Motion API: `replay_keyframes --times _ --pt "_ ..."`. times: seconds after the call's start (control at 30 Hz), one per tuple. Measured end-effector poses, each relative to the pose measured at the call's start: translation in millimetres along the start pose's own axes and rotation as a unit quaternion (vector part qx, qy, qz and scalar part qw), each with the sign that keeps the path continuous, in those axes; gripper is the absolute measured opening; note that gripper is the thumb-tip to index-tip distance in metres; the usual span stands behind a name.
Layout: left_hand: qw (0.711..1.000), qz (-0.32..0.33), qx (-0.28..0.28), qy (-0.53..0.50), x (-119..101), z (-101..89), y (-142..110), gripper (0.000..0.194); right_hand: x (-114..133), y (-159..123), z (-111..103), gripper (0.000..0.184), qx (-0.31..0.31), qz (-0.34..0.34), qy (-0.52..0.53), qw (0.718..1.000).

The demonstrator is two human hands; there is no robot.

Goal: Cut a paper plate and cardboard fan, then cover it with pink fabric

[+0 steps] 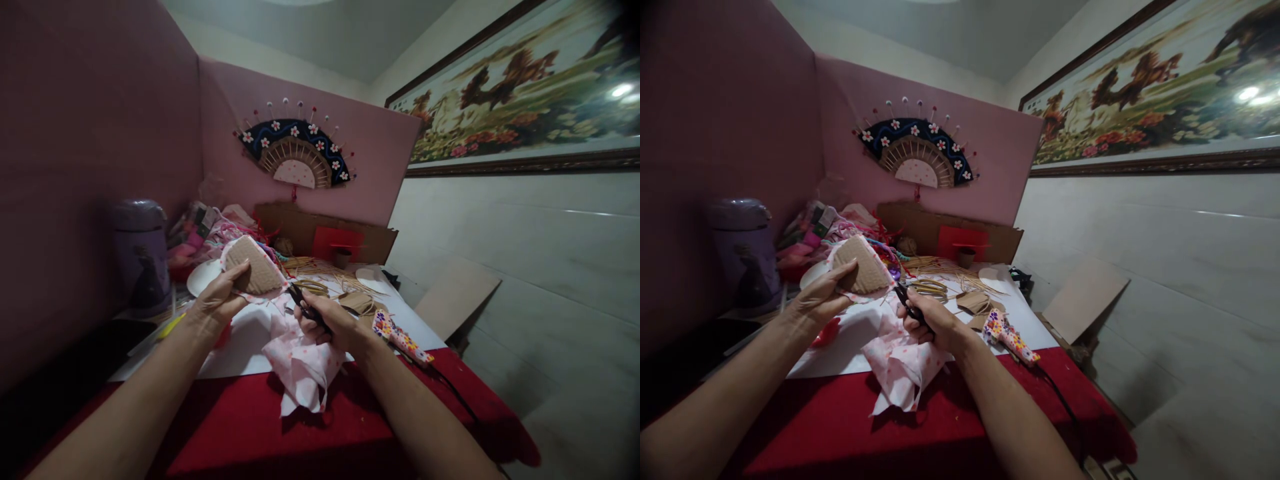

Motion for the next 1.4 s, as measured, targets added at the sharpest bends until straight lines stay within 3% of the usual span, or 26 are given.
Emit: replay_keyframes --times 0.47,0.8,1.17,1.4 --pt "0.999 -0.016 -0.044 0.010 4.8 -2.7 -2.8 0.031 -2.7 2.7 0.9 0.042 0.027 0.004 0.036 0.999" --pt "0.998 -0.021 -0.057 0.007 4.9 -6.0 -3.0 0.033 -5.7 -2.4 7.8 0.043 0.037 0.047 0.050 0.997" --pt "0.997 -0.042 -0.058 0.029 7.8 -10.1 0.8 0.030 -7.2 -2.1 6.2 0.044 0.030 0.060 0.047 0.997" --pt "0.999 -0.037 -0.027 0.019 8.3 -7.0 2.0 0.036 -4.9 -0.8 6.7 0.045 0.043 0.035 0.051 0.997"
Point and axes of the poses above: each hand's wrist, its own y-axis towards the middle knuckle, its own z-axis out of the palm, x = y × z, the point moved 8 cm from there along y, towards the middle knuckle
